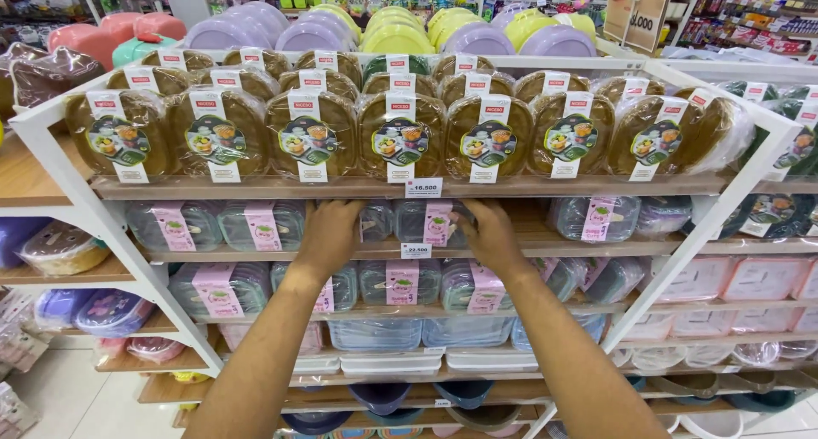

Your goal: Organizing and aligning plastic food containers and lunch boxes on retail store shelves to ensure they are front-facing and tidy.

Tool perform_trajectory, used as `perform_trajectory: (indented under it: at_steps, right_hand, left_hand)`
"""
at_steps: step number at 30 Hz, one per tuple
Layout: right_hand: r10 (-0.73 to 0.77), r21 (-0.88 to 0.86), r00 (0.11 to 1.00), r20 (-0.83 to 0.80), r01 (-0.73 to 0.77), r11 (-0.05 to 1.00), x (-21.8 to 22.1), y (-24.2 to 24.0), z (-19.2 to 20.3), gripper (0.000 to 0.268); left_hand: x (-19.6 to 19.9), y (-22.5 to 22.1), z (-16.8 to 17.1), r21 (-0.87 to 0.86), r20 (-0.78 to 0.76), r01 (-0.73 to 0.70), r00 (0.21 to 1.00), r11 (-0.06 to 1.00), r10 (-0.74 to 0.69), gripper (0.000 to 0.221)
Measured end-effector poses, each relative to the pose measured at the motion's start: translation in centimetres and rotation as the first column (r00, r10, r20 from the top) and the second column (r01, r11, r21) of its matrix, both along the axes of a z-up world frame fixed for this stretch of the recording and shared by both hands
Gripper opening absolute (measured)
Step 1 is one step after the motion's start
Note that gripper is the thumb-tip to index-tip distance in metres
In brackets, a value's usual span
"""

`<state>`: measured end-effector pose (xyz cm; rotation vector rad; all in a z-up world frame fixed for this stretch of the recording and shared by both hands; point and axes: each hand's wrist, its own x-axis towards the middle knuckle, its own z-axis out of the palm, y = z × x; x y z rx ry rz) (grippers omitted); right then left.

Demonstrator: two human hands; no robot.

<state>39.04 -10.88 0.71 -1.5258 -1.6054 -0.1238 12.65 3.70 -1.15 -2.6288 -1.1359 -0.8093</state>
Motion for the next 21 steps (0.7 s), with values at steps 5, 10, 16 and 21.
perform_trajectory:
  at_steps: [5, 10, 16, 21]
  right_hand:
    - [0.032, -0.006, 0.999, -0.018, -0.032, 0.999, 4.2, -1.6, -1.7, 0.041]
    - [-0.384, 0.304, 0.911, 0.148, 0.327, 0.895, 10.4, -9.6, -0.6, 0.048]
    - [-0.389, 0.126, 0.890, 0.239, 0.369, 0.921, 24.3, -11.4, -2.1, 0.078]
    - [-0.243, 0.072, 0.923, 0.298, 0.232, 0.970, 26.4, -12.1, -2.7, 0.076]
  left_hand:
    - [0.4, -1.9, 0.7, 0.013, -0.017, -0.044, 0.999, 0.999, 0.044, 0.037]
    - [4.0, -8.3, 2.4, 0.111, 0.011, 0.035, 0.999, 0.993, -0.036, 0.060]
    - [12.0, -11.2, 0.5, 0.177, -0.020, 0.062, 0.998, 0.982, -0.059, 0.058]
    - [14.1, -11.9, 0.0, 0.162, 0.038, -0.072, 0.997, 0.984, 0.066, 0.059]
